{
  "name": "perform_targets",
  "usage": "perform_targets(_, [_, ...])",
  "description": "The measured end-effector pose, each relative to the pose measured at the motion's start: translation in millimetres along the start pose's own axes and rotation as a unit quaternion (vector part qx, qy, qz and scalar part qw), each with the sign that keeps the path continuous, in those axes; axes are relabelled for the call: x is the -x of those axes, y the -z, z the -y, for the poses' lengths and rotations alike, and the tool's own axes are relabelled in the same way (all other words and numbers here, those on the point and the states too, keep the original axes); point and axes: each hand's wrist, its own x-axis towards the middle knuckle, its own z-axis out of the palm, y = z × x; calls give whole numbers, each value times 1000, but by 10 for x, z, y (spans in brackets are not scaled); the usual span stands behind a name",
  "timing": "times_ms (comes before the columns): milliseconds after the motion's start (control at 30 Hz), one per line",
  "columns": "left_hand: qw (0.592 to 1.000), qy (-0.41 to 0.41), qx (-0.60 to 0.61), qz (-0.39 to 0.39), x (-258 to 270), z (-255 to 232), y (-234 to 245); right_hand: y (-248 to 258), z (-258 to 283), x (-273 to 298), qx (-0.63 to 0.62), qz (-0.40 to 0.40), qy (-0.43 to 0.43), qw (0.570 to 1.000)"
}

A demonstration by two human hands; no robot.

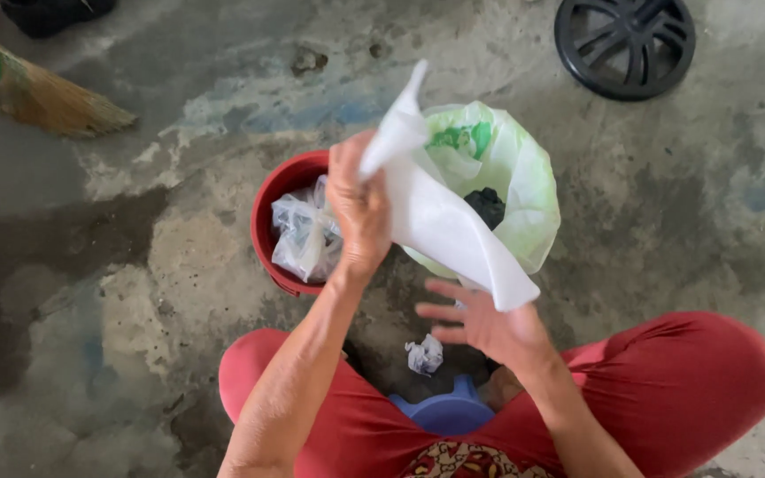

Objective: The person sits on a low stool and transfers small plastic bags and loose items from a red bucket into a green basket lined with a plastic bag. They then place a new plastic bag into the red bucket and continue transferring items into it.

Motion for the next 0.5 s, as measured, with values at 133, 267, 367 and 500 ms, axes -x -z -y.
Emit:
perform_targets(133, [957,164,236,-36,220,-437,-216,-297,339,-265,-137,120,93,979])
perform_targets(267, [970,-101,-125,185,374,-278,-131,-314,751,-464,-59,-114,104,986])
perform_targets(367, [967,-119,-118,191,416,-218,-202,-131,840,-596,182,-82,145,969])
perform_targets(500, [958,-112,-59,256,434,-171,-309,197,1013,-813,357,-156,176,904])
